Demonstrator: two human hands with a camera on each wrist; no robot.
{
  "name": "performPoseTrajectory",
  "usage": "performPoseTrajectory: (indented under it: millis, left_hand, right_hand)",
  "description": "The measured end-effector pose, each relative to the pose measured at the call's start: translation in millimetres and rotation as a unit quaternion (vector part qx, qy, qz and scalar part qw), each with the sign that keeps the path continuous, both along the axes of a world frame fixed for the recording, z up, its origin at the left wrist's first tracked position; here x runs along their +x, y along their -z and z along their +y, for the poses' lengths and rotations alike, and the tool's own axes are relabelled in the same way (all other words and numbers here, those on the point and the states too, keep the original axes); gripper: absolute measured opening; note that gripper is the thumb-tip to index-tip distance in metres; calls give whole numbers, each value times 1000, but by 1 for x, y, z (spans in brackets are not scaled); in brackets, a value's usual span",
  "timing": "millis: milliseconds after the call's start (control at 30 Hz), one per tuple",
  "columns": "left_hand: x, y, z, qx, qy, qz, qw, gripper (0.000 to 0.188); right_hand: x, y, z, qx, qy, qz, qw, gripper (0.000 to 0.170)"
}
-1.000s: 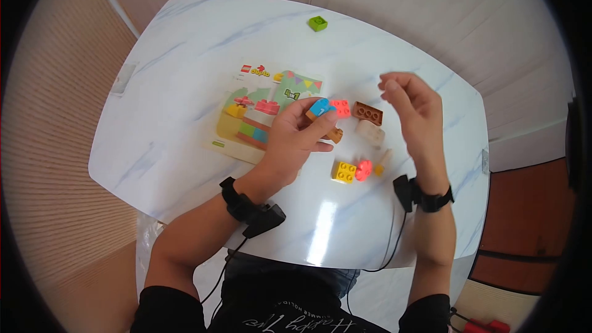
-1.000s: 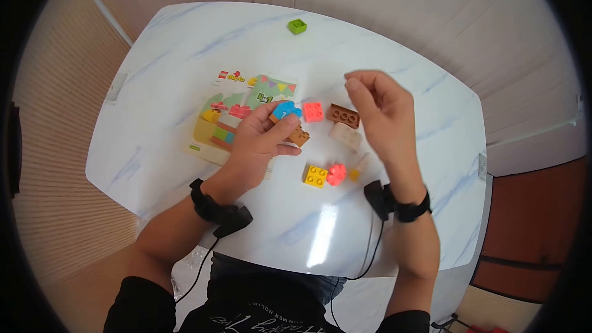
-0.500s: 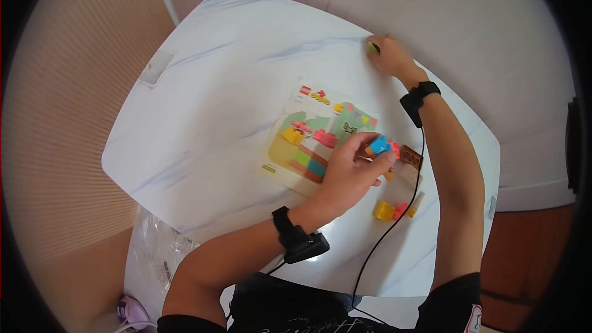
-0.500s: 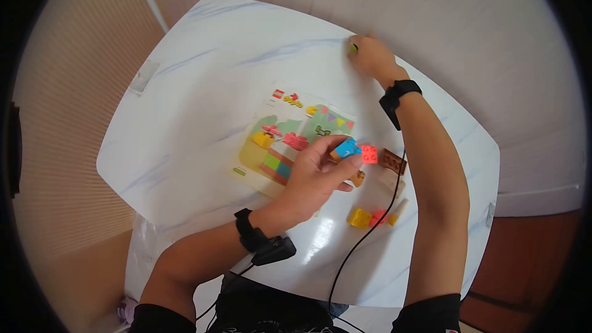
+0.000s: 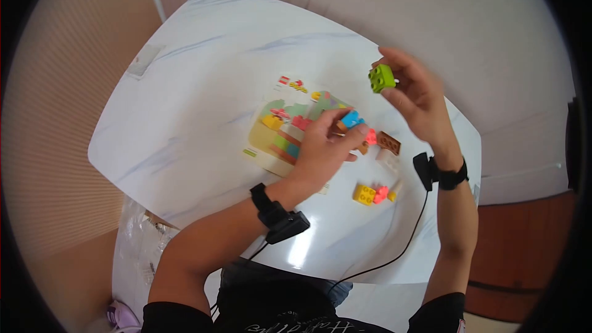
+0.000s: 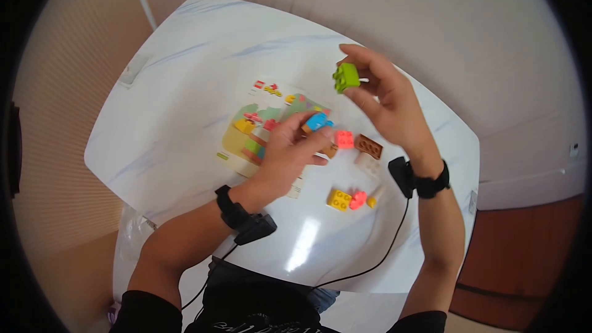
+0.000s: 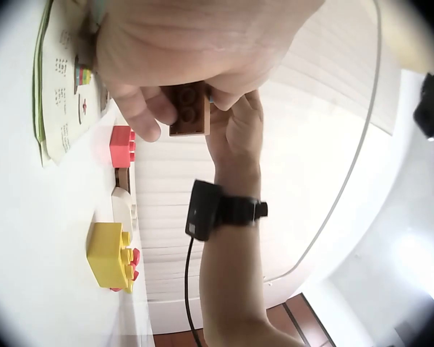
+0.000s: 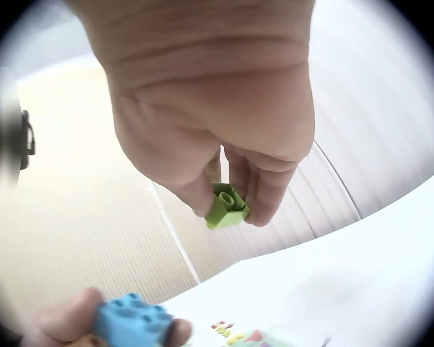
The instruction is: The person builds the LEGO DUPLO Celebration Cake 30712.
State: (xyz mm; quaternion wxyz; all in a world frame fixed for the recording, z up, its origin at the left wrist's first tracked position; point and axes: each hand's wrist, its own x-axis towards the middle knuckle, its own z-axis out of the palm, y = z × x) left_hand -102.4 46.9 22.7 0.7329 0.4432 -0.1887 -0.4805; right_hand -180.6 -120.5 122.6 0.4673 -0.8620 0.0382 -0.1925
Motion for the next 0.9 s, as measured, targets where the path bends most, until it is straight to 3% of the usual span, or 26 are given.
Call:
performPoseTrajectory:
  millis: [100, 167, 233, 300, 333, 367, 433, 567, 633, 767, 867, 900]
  left_hand:
    - [-4, -2, 2, -14, 14, -3, 1000, 45]
    - [-7, -4, 3, -18, 6, -5, 1000, 47]
    - [-9, -4, 3, -35, 19, -2, 999, 56]
    - [-11, -7, 5, -45, 33, -4, 998, 55]
    - [-13, -8, 6, -42, 41, -17, 998, 53]
    - [-13, -8, 6, -43, 43, -18, 998, 53]
    - [-13, -7, 8, -57, 65, -26, 996, 51]
    - [-15, -5, 8, -72, 77, -18, 994, 51]
    - [-15, -7, 8, -74, 76, -20, 994, 51]
    - [-12, -3, 7, -70, 68, -22, 995, 50]
    - [-12, -4, 7, -65, 67, -17, 996, 51]
    - [-13, -4, 7, -61, 70, -16, 996, 51]
  right_hand:
    - [-34, -2, 26, 42, 29, -34, 998, 48]
    - [-52, 4, 33, 141, 45, -65, 987, 45]
    - [-63, 12, 37, 152, 81, -87, 981, 40]
    - [-72, 17, 37, 389, 48, -112, 913, 37]
    - [-75, 21, 38, 450, 57, -124, 883, 37]
    - [-76, 27, 35, 449, 58, -126, 883, 37]
    - [-75, 35, 31, 606, 8, -167, 777, 39]
    - [-68, 42, 35, 609, 35, -161, 776, 40]
    - [-67, 45, 34, 651, 8, -160, 742, 39]
    - [-70, 45, 32, 685, -20, -123, 718, 39]
    - [-71, 44, 33, 672, -43, -113, 731, 44]
    - [-70, 45, 36, 585, 30, -125, 801, 45]
